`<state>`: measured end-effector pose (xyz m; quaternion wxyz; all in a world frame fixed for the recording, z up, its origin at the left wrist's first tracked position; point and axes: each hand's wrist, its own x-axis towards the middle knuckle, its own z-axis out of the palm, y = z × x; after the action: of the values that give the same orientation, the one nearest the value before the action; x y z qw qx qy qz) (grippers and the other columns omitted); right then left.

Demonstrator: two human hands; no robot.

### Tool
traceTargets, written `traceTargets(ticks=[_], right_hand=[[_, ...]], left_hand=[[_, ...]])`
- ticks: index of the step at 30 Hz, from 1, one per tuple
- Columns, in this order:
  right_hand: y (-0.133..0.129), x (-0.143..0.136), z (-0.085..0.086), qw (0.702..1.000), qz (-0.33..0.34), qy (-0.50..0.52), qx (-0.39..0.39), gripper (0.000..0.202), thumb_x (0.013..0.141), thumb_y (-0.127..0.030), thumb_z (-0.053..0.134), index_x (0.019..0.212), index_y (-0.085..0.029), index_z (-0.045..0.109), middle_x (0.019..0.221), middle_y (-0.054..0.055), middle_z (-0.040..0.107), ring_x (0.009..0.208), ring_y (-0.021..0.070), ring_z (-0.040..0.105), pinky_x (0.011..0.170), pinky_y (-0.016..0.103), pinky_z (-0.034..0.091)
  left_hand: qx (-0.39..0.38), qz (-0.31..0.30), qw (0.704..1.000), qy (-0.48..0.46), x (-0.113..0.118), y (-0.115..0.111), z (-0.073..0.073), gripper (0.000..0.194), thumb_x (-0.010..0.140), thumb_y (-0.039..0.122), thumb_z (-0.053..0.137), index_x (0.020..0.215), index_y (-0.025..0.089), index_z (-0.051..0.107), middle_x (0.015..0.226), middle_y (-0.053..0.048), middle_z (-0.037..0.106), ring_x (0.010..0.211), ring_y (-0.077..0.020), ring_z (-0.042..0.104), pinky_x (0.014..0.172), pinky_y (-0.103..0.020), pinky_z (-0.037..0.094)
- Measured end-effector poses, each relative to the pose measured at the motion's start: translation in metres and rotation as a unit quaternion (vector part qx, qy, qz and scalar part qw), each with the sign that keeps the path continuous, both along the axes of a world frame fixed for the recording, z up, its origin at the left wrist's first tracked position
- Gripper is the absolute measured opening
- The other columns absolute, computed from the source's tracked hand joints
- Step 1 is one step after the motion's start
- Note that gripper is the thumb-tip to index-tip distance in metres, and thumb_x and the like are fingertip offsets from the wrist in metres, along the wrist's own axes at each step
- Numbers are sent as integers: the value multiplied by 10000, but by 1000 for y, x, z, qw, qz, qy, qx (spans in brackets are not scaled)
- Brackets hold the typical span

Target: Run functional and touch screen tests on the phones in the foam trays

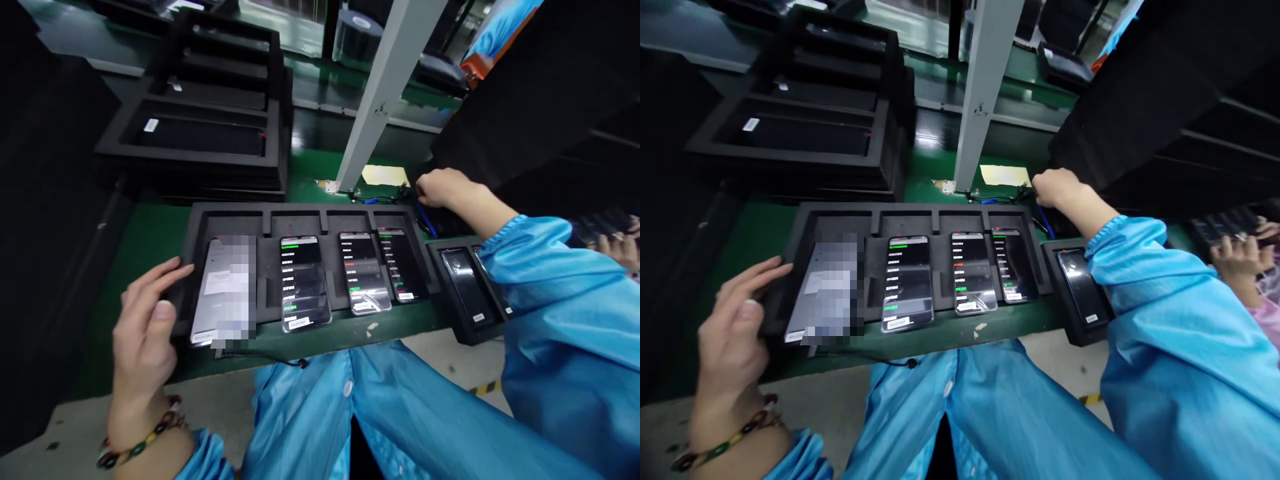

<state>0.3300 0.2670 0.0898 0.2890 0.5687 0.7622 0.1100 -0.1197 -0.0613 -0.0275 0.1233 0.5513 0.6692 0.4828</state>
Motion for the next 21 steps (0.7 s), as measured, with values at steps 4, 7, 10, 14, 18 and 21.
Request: traceTargets(ticks=[4, 7, 10, 14, 18, 21], right_hand=[[-13, 11, -27, 1000, 10, -26, 7, 285, 966, -209, 733, 1182, -31, 789, 1326, 294, 750, 1356, 405, 631, 1102, 479, 438], [-16, 10, -42, 999, -6, -29, 16, 282, 988, -170, 671, 1191, -5, 778, 1332, 316, 735, 1390, 422, 594, 1109, 505, 420], [-9, 4, -50, 998, -50, -38, 29, 337, 1043, -222, 620, 1239, 22, 744, 1322, 338, 717, 1357, 428, 614, 1066, 527, 448], [-4, -4, -54, 994, -95, -42, 32, 471, 1097, -439, 631, 1449, -127, 641, 1388, 180, 706, 1248, 310, 693, 1059, 518, 550], [-10, -10, -51, 994, -107, -27, 10, 417, 1061, -451, 715, 1367, -170, 688, 1396, 124, 703, 1261, 288, 696, 1098, 542, 579], [-17, -10, -32, 994, -113, 5, 4, 364, 1061, -409, 721, 1312, -146, 710, 1359, 139, 720, 1250, 289, 706, 1084, 532, 586]], left_hand=[[-8, -20, 1000, 17, -1, 2, 2, 415, 1043, 530, 525, 1415, 553, 708, 1563, 66, 660, 1495, -393, 563, 1284, -632, 346], [-10, -26, 999, 30, -2, 3, 2, 422, 1040, 523, 530, 1423, 531, 709, 1558, 37, 665, 1482, -404, 572, 1266, -629, 359], [-13, -26, 999, 36, -3, 2, 1, 425, 1045, 513, 527, 1423, 485, 720, 1556, -5, 665, 1474, -407, 578, 1253, -622, 364], [-13, -27, 999, 45, -4, 1, 1, 429, 1051, 501, 528, 1413, 401, 736, 1546, -65, 667, 1474, -406, 577, 1232, -613, 377], [-15, -31, 998, 54, -5, 1, 0, 432, 1054, 506, 533, 1385, 332, 749, 1533, -108, 671, 1473, -404, 579, 1222, -612, 379], [-17, -31, 998, 55, -5, 2, -1, 434, 1050, 519, 550, 1377, 312, 749, 1531, -119, 670, 1470, -404, 579, 1221, -616, 380]])
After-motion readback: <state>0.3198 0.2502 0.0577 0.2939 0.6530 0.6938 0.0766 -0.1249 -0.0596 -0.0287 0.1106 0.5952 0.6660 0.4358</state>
